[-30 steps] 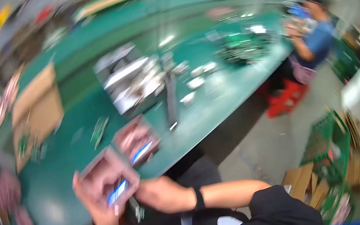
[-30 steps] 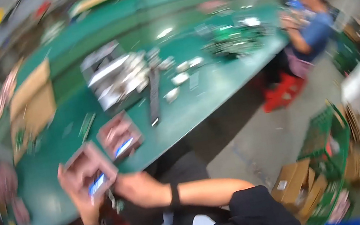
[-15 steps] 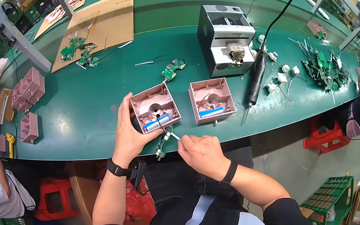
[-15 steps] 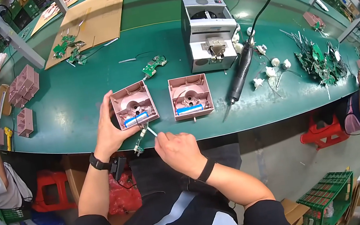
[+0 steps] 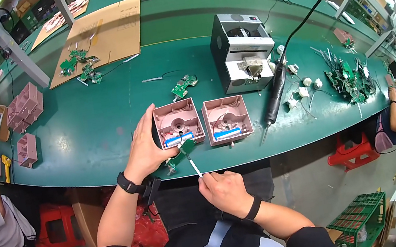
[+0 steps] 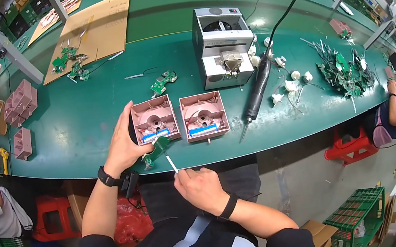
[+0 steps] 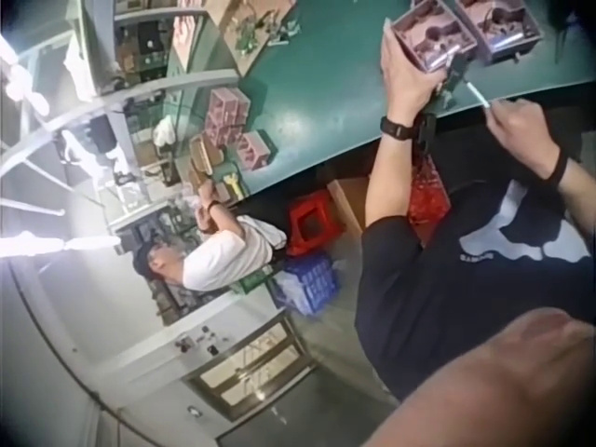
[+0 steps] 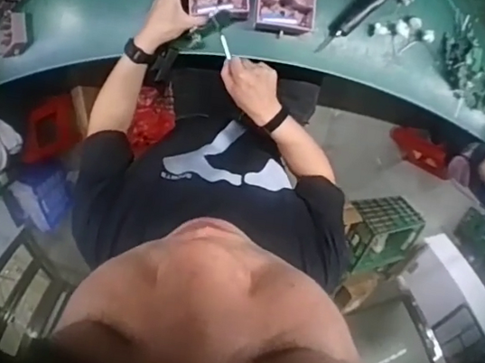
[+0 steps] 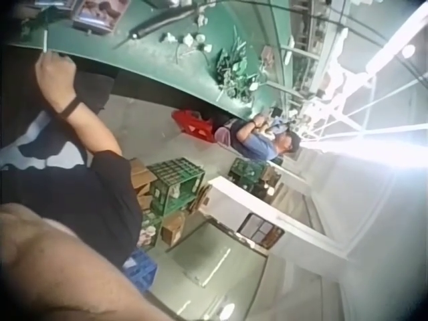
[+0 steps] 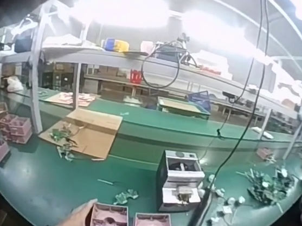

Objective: The person picks up a circuit board and places it into a pink plastic housing, then fits a motor into the same housing. They use a power screwdriver to drive screws into the motor and circuit board to secure them.

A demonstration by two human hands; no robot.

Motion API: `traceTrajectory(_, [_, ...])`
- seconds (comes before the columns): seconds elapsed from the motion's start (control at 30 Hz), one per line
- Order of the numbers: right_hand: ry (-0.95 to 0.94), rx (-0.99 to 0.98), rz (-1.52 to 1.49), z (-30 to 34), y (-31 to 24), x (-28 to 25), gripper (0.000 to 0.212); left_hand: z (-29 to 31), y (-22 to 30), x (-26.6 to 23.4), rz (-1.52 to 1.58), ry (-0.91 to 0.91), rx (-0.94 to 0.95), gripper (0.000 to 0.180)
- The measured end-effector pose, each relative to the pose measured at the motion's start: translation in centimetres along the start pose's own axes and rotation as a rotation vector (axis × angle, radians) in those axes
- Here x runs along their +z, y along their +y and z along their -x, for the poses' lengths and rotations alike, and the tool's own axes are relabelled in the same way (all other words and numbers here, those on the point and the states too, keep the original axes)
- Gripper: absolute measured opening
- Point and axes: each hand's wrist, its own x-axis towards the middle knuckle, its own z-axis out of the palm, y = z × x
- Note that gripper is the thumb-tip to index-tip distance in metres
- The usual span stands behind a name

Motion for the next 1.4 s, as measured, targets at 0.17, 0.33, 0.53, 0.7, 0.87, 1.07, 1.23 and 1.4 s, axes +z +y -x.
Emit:
traceTrajectory(0.17, [-0.028,-0.013,0.009,0.5,0.1,-0.3,0.03,0.0,0.0,-0.3,-0.011,-0.014,0.022,0.123])
traceTrajectory(0.33, [-0.09,0.109,-0.001,3.7,1.0,-2.3,0.032,-0.2,1.9,-4.0,-0.071,-0.05,0.131,0.113])
traceTrajectory(0.53, [-0.174,0.294,-0.072,8.1,2.0,-3.1,0.032,-7.1,3.7,-7.7,-0.131,-0.22,0.194,0.065])
traceTrajectory(0.7, [-0.192,0.228,-0.096,8.1,0.5,-2.4,0.033,-14.3,2.3,-1.2,-0.383,-0.22,0.15,0.053])
traceTrajectory(0.87, [-0.122,0.145,-0.18,7.3,-1.2,-3.7,0.021,-16.9,1.2,-1.9,-0.548,-0.305,0.209,0.054])
traceTrajectory(1.07, [0.124,0.38,-0.363,7.7,1.5,-7.0,0.018,-10.0,8.9,-5.0,0.268,-0.234,0.134,0.044])
traceTrajectory(1.23, [0.235,0.44,-0.753,5.4,3.4,-9.9,0.063,1.3,12.9,-2.4,0.628,-0.597,0.022,0.051])
traceTrajectory(1.4, [0.234,0.244,-0.93,3.1,4.3,-10.0,0.088,5.9,13.1,3.1,0.738,-0.561,0.015,0.054])
